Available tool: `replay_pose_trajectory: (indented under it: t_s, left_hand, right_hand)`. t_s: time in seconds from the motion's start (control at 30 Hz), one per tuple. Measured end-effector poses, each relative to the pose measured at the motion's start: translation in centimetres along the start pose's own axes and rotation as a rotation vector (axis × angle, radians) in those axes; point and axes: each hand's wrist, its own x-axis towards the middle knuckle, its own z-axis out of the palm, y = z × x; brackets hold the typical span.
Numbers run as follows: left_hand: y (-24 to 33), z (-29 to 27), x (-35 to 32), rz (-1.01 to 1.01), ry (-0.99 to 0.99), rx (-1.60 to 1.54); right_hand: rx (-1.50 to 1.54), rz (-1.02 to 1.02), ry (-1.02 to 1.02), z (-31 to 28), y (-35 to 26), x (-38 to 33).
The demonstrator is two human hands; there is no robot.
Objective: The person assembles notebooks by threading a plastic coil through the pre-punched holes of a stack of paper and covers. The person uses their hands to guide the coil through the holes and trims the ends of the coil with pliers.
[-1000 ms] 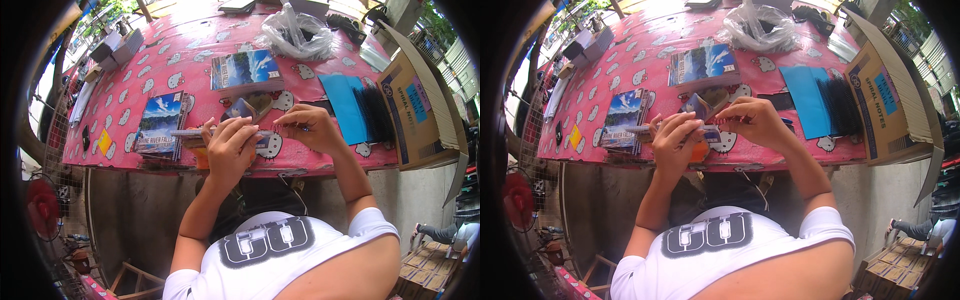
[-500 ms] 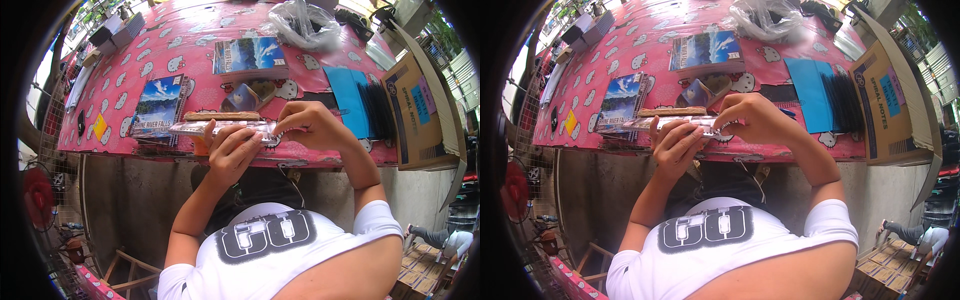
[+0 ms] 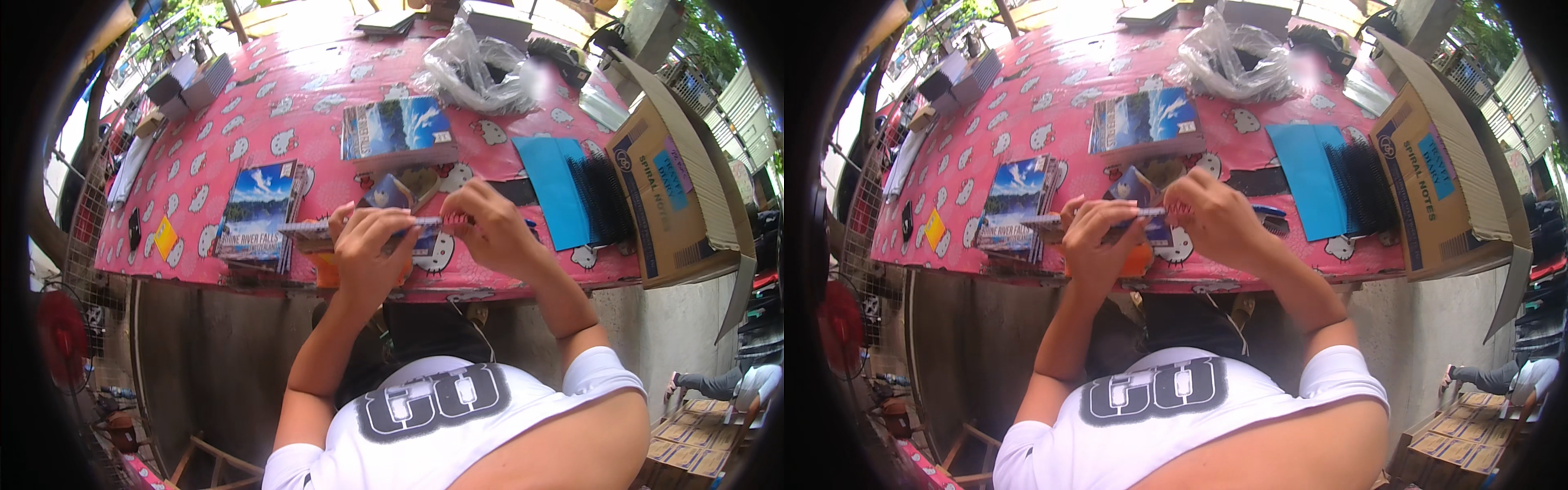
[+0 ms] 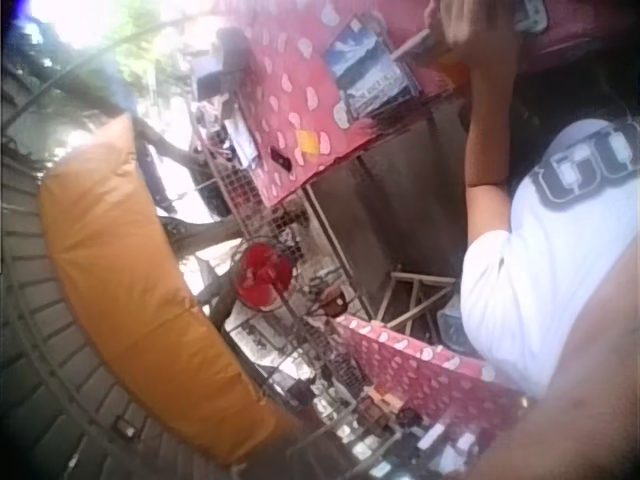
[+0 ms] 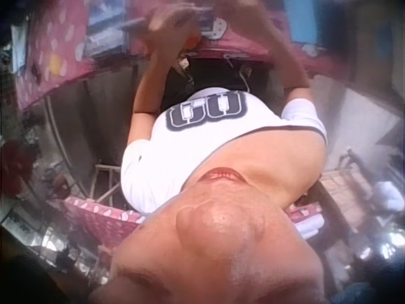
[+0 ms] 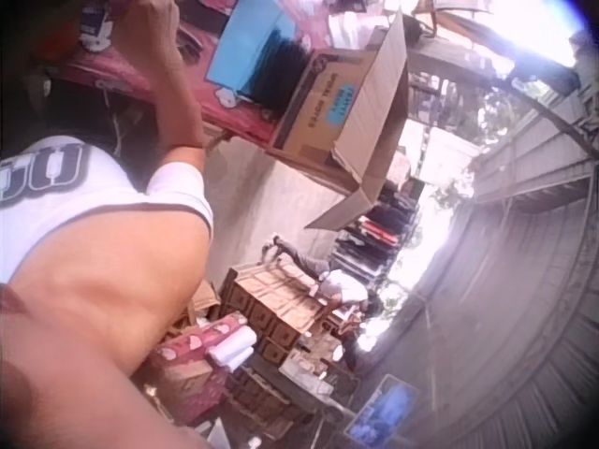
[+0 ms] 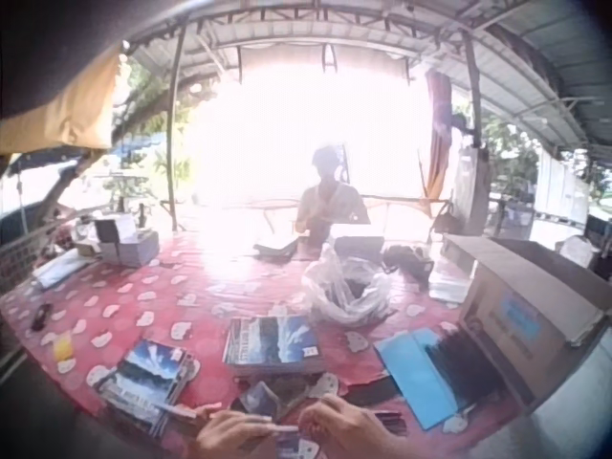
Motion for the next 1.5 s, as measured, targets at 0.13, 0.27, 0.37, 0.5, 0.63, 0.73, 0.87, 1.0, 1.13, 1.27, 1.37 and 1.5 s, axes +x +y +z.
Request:
replay_pose_trajectory:
  t_s: [0.13, 0.27, 0.37, 0.5, 0.63, 0.73, 0.87, 1.0, 1.13, 1.27, 1.37, 1.5]
  left_hand:
    - [0.2, -0.6, -0.3, 0.021, -0.024, 0.009]
    - [0.3, -0.3, -0.3, 0.049, -0.005, 0.006]
    - [1.0, -0.2, -0.3, 0.074, 0.011, -0.016]
    - [0.9, 0.1, -0.6, 0.075, 0.046, 0.028]
    - [0.9, 0.0, -1.0, 0.074, 0.043, 0.024]
    - [1.3, -0.2, -0.8, 0.084, 0.038, 0.041]
    - [0.8, 0.1, -0.9, 0.101, 0.047, 0.03]
    - [0.7, 0.2, -1.0, 0.118, 0.055, 0.043]
    - [0.6, 0.2, -1.3, 0.082, 0.053, 0.03]
    - [0.6, 0.5, -1.4, 0.096, 0.055, 0.061]
    - [1.2, 0.2, -1.3, 0.087, 0.051, 0.079]
    - [1.0, -0.2, -1.8, -0.004, 0.034, 0.049]
  right_hand:
    - [0.192, 0.166, -0.222, -0.9, -0.8, 0.7]
    - [0.004, -0.097, -0.066, 0.2, -0.1, 0.4]
    - [-0.028, -0.047, -0.204, -0.2, 0.9, 0.5]
    - [-0.089, -0.048, -0.138, -0.2, -0.8, 0.5]
    - [-0.127, -0.058, -0.112, 0.3, -1.1, 0.1]
    - [-0.126, -0.038, -0.085, 0.8, -1.5, 0.4]
    - [-0.143, -0.067, -0.026, 1.8, -1.3, 0.1]
    - [-0.147, -0.076, 0.086, 2.5, -1.2, -0.1]
    - [-0.196, -0.163, 0.119, 3.0, -0.5, 0.0]
    - [-0.242, -0.164, 0.159, 3.9, -0.3, -0.5]
    - [-0.207, -0.112, 0.116, 3.3, -0.9, -0.1]
    - [-0.244, -0.112, 0.048, 3.4, -1.7, 0.0]
